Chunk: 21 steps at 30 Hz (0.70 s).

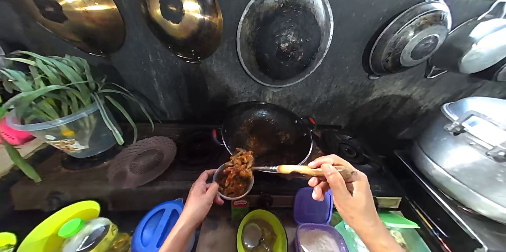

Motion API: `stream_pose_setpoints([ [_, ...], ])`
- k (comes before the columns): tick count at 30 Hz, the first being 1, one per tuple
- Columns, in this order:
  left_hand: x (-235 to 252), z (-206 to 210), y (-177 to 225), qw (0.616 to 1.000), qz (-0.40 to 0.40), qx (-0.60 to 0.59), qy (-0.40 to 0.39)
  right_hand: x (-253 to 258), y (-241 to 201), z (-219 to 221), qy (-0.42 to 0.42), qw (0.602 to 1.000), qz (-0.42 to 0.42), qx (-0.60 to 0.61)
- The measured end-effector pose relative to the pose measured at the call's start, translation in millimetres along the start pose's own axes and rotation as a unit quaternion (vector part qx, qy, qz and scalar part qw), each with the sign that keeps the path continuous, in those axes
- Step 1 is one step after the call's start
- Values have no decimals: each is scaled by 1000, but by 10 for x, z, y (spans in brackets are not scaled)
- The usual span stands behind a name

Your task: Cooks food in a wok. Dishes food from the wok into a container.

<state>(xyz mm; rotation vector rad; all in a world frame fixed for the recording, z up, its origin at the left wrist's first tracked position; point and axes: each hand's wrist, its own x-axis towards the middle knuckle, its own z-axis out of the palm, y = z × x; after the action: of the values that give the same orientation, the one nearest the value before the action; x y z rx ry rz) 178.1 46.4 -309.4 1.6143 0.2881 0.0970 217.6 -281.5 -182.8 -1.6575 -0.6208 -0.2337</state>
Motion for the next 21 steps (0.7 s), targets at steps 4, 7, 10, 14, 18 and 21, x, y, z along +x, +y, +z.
stream_pose_setpoints([
  [4,-98,-54,60,1000,7,8,0,-193,-73,130,-78,994,-52,-54],
  [7,-192,-116,100,1000,9,16,-8,-354,-143,196,-160,967,-141,-143],
  [10,-270,-180,98,1000,16,19,-11,-537,-331,190,-240,927,-175,-229],
  [14,-322,-238,145,999,22,28,-10,-678,-408,119,-287,892,-208,-282],
  [18,-327,-230,199,999,27,22,-13,-756,-372,61,-289,889,-231,-268],
  [21,-299,-180,184,999,32,-21,-19,-793,-341,34,-265,892,-261,-258],
])
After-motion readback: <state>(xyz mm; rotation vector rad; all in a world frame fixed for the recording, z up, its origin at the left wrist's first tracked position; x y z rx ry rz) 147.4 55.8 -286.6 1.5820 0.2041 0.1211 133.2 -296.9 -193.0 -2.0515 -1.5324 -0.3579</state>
